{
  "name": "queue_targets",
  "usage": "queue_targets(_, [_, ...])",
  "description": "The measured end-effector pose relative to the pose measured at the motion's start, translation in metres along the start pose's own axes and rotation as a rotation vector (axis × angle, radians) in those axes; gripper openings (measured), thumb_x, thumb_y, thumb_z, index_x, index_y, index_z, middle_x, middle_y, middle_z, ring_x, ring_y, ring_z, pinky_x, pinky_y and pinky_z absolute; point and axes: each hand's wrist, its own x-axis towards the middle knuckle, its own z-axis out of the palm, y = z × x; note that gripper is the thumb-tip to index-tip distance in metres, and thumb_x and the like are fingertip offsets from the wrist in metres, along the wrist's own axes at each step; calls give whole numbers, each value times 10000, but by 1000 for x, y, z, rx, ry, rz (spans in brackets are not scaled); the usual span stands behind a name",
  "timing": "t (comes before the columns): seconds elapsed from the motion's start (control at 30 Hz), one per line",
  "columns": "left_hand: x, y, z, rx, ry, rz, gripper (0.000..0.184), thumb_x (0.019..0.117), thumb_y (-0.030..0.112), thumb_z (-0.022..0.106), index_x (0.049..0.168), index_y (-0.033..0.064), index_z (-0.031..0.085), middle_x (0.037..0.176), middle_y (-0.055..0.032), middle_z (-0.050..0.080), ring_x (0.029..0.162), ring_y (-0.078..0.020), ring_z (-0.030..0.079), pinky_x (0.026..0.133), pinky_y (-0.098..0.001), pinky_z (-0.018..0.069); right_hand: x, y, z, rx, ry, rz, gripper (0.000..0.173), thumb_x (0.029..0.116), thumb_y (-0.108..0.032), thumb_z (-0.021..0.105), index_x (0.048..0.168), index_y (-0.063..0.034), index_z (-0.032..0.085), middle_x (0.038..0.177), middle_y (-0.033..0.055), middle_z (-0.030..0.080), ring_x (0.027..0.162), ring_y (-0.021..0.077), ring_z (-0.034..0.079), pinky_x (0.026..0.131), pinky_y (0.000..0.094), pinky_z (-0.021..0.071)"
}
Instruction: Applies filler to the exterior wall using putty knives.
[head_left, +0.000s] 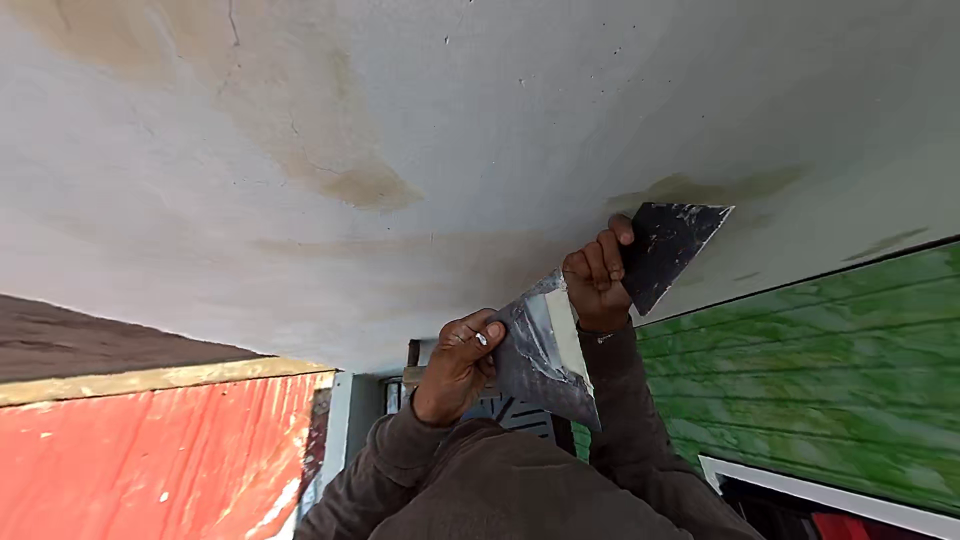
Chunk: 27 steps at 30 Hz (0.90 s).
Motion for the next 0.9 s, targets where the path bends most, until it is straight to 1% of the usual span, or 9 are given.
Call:
queue_targets(0.07, [11,-13,19,27,-92,-97,206,1023,206,621,1058,34,730,892,-54,723,747,-93,693,701,-262,597,5,-15,-3,42,-50,-59,153,1044,-272,510,1038,-127,558,644,-42,502,501,42,484,503,182,423])
queue_targets(0.1, [15,-19,26,39,-116,-144,197,1021,202,624,1045,37,729,871,-46,715,718,-83,677,669,-250,584,9,-20,-5,33,-54,-113,176,1044,-290,491,1023,-129,558,628,-46,507,478,35,486,481,173,421])
queue_targets(0.17, [23,-30,36,66,-156,-215,193,1025,199,614,1042,40,721,859,-42,702,698,-75,658,635,-234,565,13,-31,-10,16,-60,-183,226,1040,-326,496,1033,-114,576,635,-30,524,477,50,484,479,193,422])
queue_targets(0.27, [34,-40,46,49,-187,-277,195,1036,177,589,1048,29,714,865,-56,706,712,-92,674,657,-255,584,22,-49,-7,7,-57,-257,217,1023,-297,528,1013,-94,605,619,2,567,478,110,532,494,264,459])
queue_targets(0.33, [40,-44,50,34,-189,-312,195,1040,164,579,1051,23,713,873,-66,713,733,-106,691,684,-273,601,23,-59,-10,-25,-61,-283,222,1026,-299,526,1023,-93,612,635,10,584,489,125,549,499,279,472])
queue_targets(0.43, [48,-51,54,20,-199,-359,194,1043,154,570,1054,21,712,876,-68,714,738,-109,693,685,-274,600,21,-69,-16,-76,-48,-303,229,1030,-309,525,1013,-100,617,619,3,579,482,119,544,495,275,470])
queue_targets(0.6, [54,-63,60,7,-171,-449,197,1043,135,561,1040,10,714,866,-78,717,734,-120,701,690,-286,609,11,-79,-26,-183,-26,-336,242,1032,-329,537,1021,-103,620,579,-11,543,453,112,516,477,269,455])
queue_targets(0.77, [54,-70,74,-34,-110,-541,204,1034,97,548,1027,-6,725,858,-99,732,736,-135,721,705,-298,625,-10,-87,-44,-264,26,-357,407,1058,-462,443,1010,-109,640,581,-2,565,455,126,535,473,285,462])
queue_targets(0.9, [58,-74,81,-40,-59,-584,205,1028,69,537,1012,-17,722,853,-118,733,734,-152,728,700,-309,631,-34,-93,-57,-332,59,-341,396,1058,-467,456,1006,-128,656,575,-16,568,447,106,525,461,265,450])
